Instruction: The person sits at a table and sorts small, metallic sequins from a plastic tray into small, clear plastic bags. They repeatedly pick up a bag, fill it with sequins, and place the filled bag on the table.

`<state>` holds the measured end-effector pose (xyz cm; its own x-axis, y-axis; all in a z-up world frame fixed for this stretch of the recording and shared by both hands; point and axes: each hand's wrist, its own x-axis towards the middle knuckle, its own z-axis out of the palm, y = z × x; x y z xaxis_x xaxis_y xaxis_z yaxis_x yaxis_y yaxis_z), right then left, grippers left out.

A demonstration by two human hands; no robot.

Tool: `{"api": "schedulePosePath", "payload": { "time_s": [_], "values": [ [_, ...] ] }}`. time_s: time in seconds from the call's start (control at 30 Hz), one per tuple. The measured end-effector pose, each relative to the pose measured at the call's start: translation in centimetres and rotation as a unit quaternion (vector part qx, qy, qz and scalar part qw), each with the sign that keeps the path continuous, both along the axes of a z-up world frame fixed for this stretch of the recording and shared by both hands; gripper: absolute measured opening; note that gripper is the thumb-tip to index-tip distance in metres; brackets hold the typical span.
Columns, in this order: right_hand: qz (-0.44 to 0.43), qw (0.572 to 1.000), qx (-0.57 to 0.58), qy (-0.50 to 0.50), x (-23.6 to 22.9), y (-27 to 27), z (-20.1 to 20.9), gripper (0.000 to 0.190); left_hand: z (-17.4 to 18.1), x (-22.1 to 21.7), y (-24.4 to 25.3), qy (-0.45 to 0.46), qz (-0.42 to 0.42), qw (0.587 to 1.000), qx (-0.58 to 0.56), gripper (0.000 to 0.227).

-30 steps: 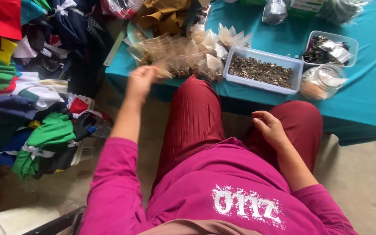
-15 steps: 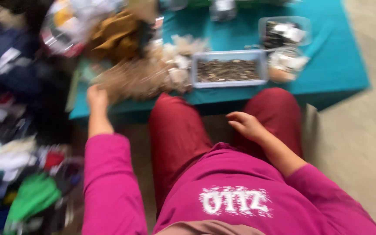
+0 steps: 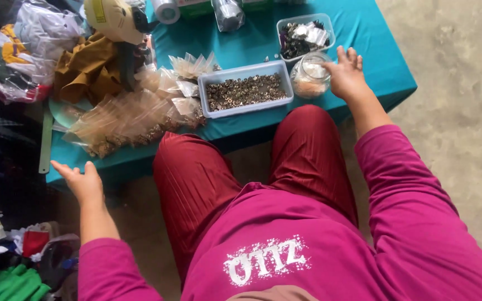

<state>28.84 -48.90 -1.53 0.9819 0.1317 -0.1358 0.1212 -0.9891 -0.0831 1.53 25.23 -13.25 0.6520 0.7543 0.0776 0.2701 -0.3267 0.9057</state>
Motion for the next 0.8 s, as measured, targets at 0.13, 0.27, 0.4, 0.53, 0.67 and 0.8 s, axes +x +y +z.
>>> {"api": "schedulePosePath", "payload": {
  "time_s": [0.13,0.27,0.4,0.53,0.67,0.8],
  "values": [
    [0.061,0.987,-0.14,0.046,3.0,-2.3,-2.1,0.062,3.8,-1.8,-4.2,0.002,0.003,0.999,-0.047,0.08],
    [0.154,0.971,-0.047,-0.178,4.5,-4.7,-5.5,0.016,3.9,-1.0,-7.7,-0.056,-0.073,0.996,-0.011,0.081],
    [0.032,0.947,0.303,-0.104,0.5,-1.8,-0.6,0.013,12.6,0.3,-18.5,-0.096,-0.195,0.976,-0.017,0.077],
    [-0.032,0.835,0.548,0.016,-8.0,5.3,8.1,0.023,20.0,1.2,-29.3,-0.144,-0.304,0.941,0.013,0.07],
    [0.063,0.821,0.565,0.053,-11.8,8.2,9.4,0.014,18.1,5.1,-34.8,-0.261,-0.436,0.845,0.164,0.07],
    [0.292,0.861,0.414,-0.04,-16.1,10.5,11.5,0.01,17.9,5.9,-38.6,-0.188,-0.467,0.822,0.265,0.072]
  ]
}}
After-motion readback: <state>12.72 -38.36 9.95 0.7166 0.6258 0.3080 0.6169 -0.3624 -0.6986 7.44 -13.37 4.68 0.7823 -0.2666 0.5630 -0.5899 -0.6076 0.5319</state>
